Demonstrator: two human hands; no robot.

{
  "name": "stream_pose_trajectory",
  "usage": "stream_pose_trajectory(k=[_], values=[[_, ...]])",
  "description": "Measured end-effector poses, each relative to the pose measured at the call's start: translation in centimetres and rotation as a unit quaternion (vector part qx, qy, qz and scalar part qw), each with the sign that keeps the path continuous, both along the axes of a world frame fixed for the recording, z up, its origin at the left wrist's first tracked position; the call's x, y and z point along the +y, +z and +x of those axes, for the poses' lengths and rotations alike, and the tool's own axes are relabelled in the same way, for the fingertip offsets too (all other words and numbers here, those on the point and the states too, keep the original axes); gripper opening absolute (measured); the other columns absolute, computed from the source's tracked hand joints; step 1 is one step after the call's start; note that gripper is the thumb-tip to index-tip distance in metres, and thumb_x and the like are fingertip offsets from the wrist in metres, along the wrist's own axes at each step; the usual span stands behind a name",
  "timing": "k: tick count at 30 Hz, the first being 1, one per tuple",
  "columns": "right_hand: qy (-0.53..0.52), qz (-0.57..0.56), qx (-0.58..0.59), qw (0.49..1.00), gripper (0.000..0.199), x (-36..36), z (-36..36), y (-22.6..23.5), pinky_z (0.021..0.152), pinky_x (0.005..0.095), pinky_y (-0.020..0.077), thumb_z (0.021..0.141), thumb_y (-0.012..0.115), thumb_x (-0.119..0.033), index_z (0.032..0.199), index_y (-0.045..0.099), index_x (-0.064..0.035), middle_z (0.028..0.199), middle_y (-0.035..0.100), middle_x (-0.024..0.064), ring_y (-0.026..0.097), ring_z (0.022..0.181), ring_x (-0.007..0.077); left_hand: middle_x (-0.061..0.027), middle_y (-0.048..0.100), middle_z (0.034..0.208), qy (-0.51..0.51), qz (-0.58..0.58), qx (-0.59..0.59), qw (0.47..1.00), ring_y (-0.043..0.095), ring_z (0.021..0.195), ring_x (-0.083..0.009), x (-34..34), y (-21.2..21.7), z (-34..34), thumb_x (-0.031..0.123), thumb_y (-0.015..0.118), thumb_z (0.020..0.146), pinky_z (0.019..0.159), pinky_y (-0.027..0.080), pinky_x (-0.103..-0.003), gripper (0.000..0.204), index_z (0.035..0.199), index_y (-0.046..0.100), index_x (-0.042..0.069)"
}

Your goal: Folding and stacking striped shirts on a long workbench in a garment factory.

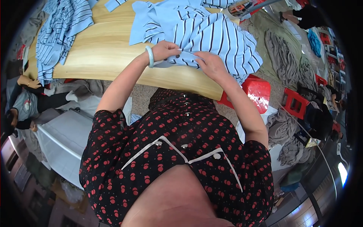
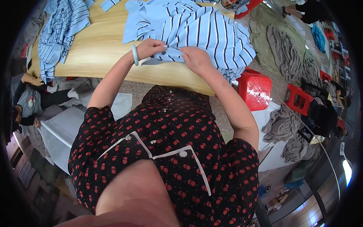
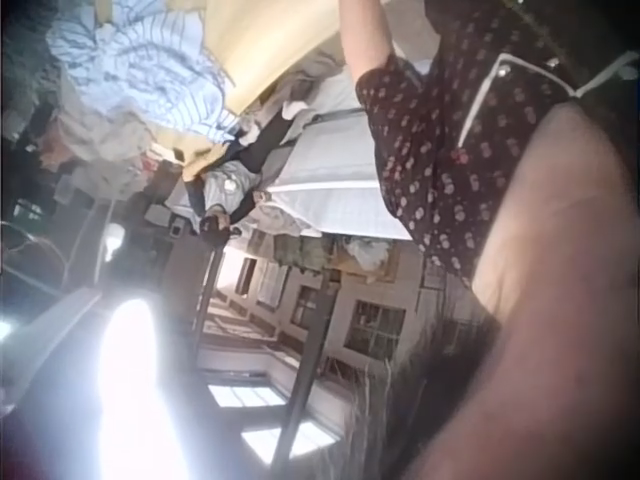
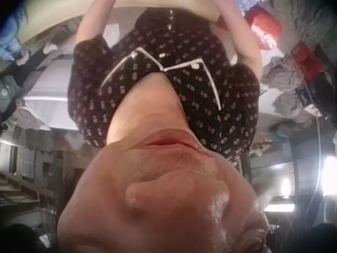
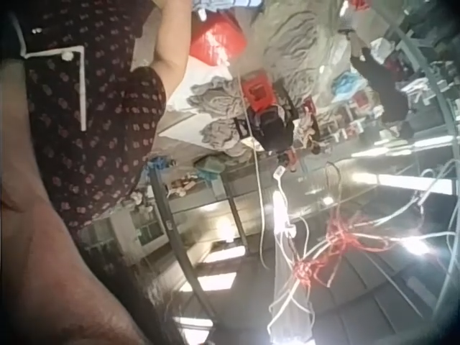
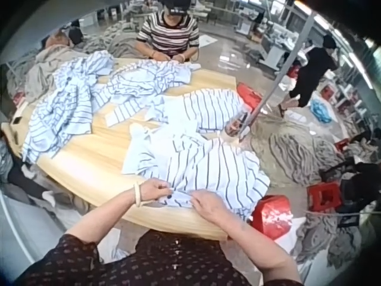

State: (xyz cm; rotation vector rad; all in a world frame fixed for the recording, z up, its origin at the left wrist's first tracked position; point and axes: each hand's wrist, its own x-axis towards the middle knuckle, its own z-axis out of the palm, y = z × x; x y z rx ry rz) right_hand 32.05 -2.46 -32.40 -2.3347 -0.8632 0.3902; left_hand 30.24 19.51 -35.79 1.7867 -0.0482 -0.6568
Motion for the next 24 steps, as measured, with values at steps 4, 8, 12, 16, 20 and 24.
stream_pose_trajectory(k=[4,8,12,16,20,24], values=[[0.020,-0.011,0.029,0.999,0.019,0.1,0.4,0.6,0.065,0.0341,0.0421,0.077,0.051,-0.019,0.085,0.058,-0.0035,0.082,0.057,0.0136,0.054,0.074,0.0282,0.0027,0.046,0.053,-0.016,-0.011,0.048,0.999,0.039,0.051,-0.0051,0.3,-0.8,0.7,0.030,0.054,0.073,0.046,0.033,-0.022,0.027,0.070,0.059,0.004],[0.020,-0.035,0.037,0.999,0.020,0.3,0.5,0.3,0.065,0.0346,0.0420,0.076,0.051,-0.019,0.085,0.058,-0.0032,0.080,0.058,0.0136,0.054,0.073,0.0285,0.0005,0.049,0.056,-0.080,0.044,0.018,0.996,0.041,0.054,-0.0077,-0.3,-1.2,1.4,0.030,0.054,0.074,0.049,0.033,-0.022,0.026,0.068,0.055,0.004],[0.028,-0.021,0.020,0.999,0.020,0.1,0.3,-0.3,0.064,0.0351,0.0419,0.076,0.051,-0.020,0.084,0.058,-0.0031,0.078,0.057,0.0138,0.054,0.072,0.0295,-0.0145,0.052,0.059,-0.032,0.205,-0.092,0.974,0.048,0.053,-0.0242,-3.6,1.1,2.0,0.036,0.058,0.069,0.054,0.039,-0.032,0.037,0.065,0.050,0.000],[0.038,-0.056,0.031,0.997,0.018,0.6,0.5,0.0,0.064,0.0368,0.0415,0.076,0.049,-0.019,0.083,0.057,-0.0030,0.077,0.056,0.0140,0.053,0.071,0.0305,-0.0212,0.057,0.082,-0.088,0.286,-0.114,0.947,0.054,0.081,-0.0339,-4.7,-0.2,2.9,0.036,0.061,0.064,0.072,0.043,-0.037,0.041,0.081,0.056,-0.001],[0.039,-0.083,-0.013,0.996,0.014,0.5,0.7,-0.3,0.062,0.0395,0.0416,0.076,0.046,-0.013,0.080,0.053,-0.0024,0.074,0.054,0.0151,0.052,0.070,0.0319,-0.0179,0.056,0.074,-0.071,0.217,-0.176,0.958,0.055,0.069,-0.0287,-4.5,-2.2,2.7,0.031,0.062,0.065,0.063,0.043,-0.034,0.036,0.081,0.056,0.000],[0.030,-0.074,-0.042,0.996,0.012,0.7,0.8,0.6,0.062,0.0410,0.0420,0.075,0.043,-0.008,0.080,0.052,-0.0015,0.073,0.053,0.0171,0.052,0.070,0.0332,-0.0064,0.054,0.061,-0.010,0.056,-0.036,0.998,0.047,0.055,-0.0105,-4.2,0.4,2.6,0.022,0.060,0.071,0.050,0.039,-0.025,0.025,0.084,0.057,0.001]])
